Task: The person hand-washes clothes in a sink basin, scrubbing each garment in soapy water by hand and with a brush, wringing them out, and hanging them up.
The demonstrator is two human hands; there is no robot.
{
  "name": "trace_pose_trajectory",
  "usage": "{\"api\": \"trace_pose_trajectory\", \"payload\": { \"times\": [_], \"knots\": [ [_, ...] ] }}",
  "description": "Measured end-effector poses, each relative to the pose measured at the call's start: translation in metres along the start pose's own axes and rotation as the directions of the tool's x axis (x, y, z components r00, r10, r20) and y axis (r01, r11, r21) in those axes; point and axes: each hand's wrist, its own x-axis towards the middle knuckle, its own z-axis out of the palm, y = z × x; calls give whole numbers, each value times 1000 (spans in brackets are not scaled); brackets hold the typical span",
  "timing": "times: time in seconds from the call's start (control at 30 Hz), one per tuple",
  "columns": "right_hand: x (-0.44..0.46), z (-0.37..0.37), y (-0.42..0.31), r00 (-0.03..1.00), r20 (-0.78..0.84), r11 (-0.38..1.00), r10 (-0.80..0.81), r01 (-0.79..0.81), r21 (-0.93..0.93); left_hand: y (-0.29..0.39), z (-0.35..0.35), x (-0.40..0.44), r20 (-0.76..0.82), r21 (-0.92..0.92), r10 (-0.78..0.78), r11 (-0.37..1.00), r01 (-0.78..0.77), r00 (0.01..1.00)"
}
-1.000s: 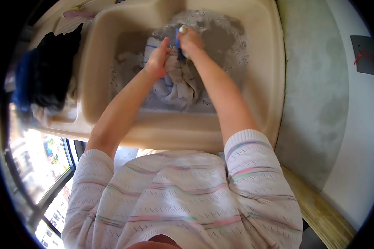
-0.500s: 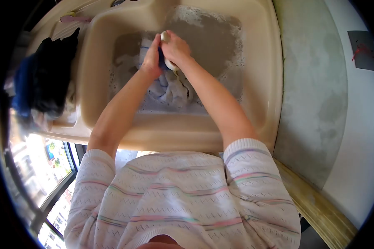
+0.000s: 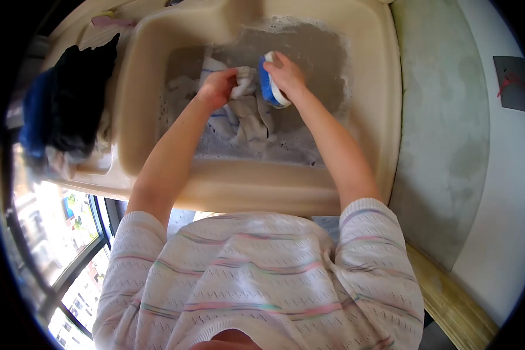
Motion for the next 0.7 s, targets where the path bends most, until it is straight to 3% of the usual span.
{"api": "trace_pose_trajectory", "payload": {
  "times": [0.07, 0.13, 0.17, 0.2, 0.23, 0.3, 0.37, 0.47, 0.53, 0.57, 0.63, 0.7],
  "knots": [
    [-22, 4, -28, 990, 66, 982, -126, 115, 151, 6, 9, -15, 70, 22, 90, 996, -91, 994],
    [-23, 32, -27, 985, -47, 955, -165, 172, 241, -17, 11, -7, 168, -94, 263, 964, -250, 950],
    [-5, 29, -26, 978, 49, 873, -204, 159, 461, -7, 53, -19, -120, -184, 177, 963, -197, 977],
    [15, 26, -28, 987, 50, 945, -156, 134, 297, -11, 57, -14, -143, -9, 247, 968, -251, 958],
    [51, 31, -7, 981, 99, 873, -164, 98, 477, -16, 61, -6, -165, 169, 315, 943, -288, 935],
    [43, 24, -32, 1000, 15, 917, -9, 3, 400, 16, 86, -51, -354, 66, 227, 974, -218, 907],
    [19, 12, -54, 978, 123, 865, -167, 86, 495, 33, 77, -53, -345, 46, 227, 973, -225, 911],
    [-23, 27, -60, 974, 94, 822, -207, 121, 557, 38, 52, -27, -251, -113, 227, 959, -261, 941],
    [-12, 28, -56, 977, 85, 817, -194, 113, 566, 15, 56, 20, -362, -6, 277, 954, -299, 890],
    [22, 22, -60, 969, 200, 864, -148, 29, 503, 10, 56, 31, -411, 59, 304, 950, -308, 859],
    [41, 27, -77, 954, 225, 885, -199, 76, 460, 33, 48, -18, -400, 34, 278, 957, -289, 874],
    [27, 39, -64, 972, 98, 792, -212, 112, 600, 56, 56, -64, -362, -5, 241, 965, -261, 900]
  ]
}}
